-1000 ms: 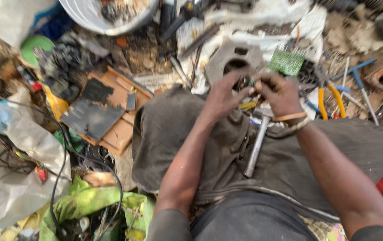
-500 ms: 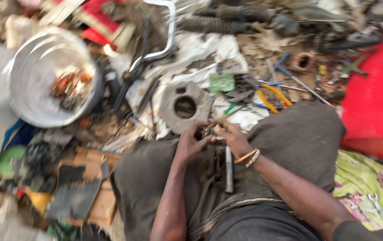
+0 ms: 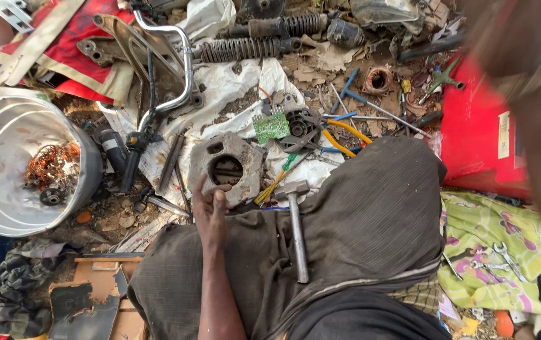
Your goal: The person uses pliers and a hammer to break apart a small electronic device, separating the casing from the internal circuit board. They then use a screwdriver to pry components off the circuit board.
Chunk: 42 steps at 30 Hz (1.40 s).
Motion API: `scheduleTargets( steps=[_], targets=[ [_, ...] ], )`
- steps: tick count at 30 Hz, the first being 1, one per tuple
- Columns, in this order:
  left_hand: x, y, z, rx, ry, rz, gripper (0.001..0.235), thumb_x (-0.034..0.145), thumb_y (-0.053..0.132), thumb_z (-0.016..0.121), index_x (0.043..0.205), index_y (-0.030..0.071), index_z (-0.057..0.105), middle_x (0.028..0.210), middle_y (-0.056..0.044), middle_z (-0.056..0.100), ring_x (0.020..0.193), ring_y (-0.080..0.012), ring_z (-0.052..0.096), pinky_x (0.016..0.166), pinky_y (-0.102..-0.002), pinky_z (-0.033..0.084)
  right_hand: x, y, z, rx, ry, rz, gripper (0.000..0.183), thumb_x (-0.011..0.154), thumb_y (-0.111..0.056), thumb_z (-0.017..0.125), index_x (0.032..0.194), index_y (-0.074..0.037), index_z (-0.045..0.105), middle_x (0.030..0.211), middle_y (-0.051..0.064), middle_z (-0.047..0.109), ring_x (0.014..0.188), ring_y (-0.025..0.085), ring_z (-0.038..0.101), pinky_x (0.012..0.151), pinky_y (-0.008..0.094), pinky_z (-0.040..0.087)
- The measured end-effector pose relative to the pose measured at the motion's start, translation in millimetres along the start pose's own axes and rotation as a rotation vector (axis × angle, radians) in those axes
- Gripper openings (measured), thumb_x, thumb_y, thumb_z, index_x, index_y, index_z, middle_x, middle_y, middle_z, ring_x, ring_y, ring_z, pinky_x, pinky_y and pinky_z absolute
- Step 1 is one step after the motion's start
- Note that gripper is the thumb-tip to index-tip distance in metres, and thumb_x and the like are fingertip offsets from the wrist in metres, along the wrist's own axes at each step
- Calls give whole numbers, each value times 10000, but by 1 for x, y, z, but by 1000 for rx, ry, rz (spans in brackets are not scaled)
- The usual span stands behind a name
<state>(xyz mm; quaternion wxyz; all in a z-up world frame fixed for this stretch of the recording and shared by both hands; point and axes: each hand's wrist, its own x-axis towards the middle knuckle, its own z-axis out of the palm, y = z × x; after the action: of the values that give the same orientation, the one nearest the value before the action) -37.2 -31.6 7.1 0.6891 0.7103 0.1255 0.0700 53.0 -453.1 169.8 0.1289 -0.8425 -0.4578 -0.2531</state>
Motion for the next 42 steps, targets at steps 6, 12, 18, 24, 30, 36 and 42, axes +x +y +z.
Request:
scheduleTargets(
  steps=[6, 12, 18, 24, 30, 36, 42],
  targets=[
    [16, 29, 0, -70, 117, 33, 628, 984, 429, 659, 1456, 46, 501, 993, -72, 742, 721, -83, 595, 618, -276, 506, 55, 56, -43, -18, 77, 355, 221, 1001, -121, 791, 1174, -13, 708, 1150, 176, 722, 1082, 331, 710, 929, 404, 575],
    [42, 37, -70, -210, 208, 136, 381, 1077, 250, 671, 1382, 32, 596, 1004, -62, 721, 766, -68, 566, 687, -243, 475, 2, -62, 95, 334, -73, 581, 136, 972, -127, 789, 1085, -57, 760, 1119, 126, 766, 1035, 249, 754, 893, 359, 606],
    [75, 3, -83, -47, 510, -171, 303, 1001, 179, 762, 1229, -8, 694, 972, -65, 699, 766, -93, 622, 632, -243, 532, 18, -73, 166, 453, -84, 844, 184, 997, -195, 785, 1099, -43, 769, 1053, 119, 767, 911, 229, 748, 794, 330, 590],
    [93, -16, -92, -105, 386, 50, 342, 1008, 220, 727, 1257, 9, 628, 968, -61, 729, 835, -92, 682, 705, -243, 576, 53, -15, 244, 417, -165, 1003, 290, 949, -236, 755, 1177, -57, 737, 1120, 140, 748, 967, 250, 741, 873, 383, 594],
    [97, -18, -84, 23, 348, 34, 331, 1004, 199, 746, 1256, 13, 641, 976, -57, 704, 847, -121, 682, 721, -269, 597, 60, 19, 316, 146, -461, 718, 981, 750, -374, 985, 1401, 154, 475, 1368, 398, 436, 1276, 573, 420, 1035, 609, 367],
    [101, -23, -63, 169, 248, -59, 309, 978, 236, 713, 1241, 77, 683, 950, -74, 722, 819, -155, 685, 689, -309, 596, 35, 10, 328, 246, -372, 971, 649, 687, -309, 981, 1168, -20, 655, 1243, 248, 546, 1153, 400, 568, 1009, 459, 500],
    [83, -7, -31, 357, -30, -179, 326, 973, 331, 697, 1243, 149, 686, 1015, -68, 755, 886, -186, 738, 767, -345, 617, 34, -14, 311, 385, -206, 998, 474, 757, -228, 938, 1075, -54, 633, 1094, 136, 658, 974, 256, 682, 892, 379, 585]
  ],
)
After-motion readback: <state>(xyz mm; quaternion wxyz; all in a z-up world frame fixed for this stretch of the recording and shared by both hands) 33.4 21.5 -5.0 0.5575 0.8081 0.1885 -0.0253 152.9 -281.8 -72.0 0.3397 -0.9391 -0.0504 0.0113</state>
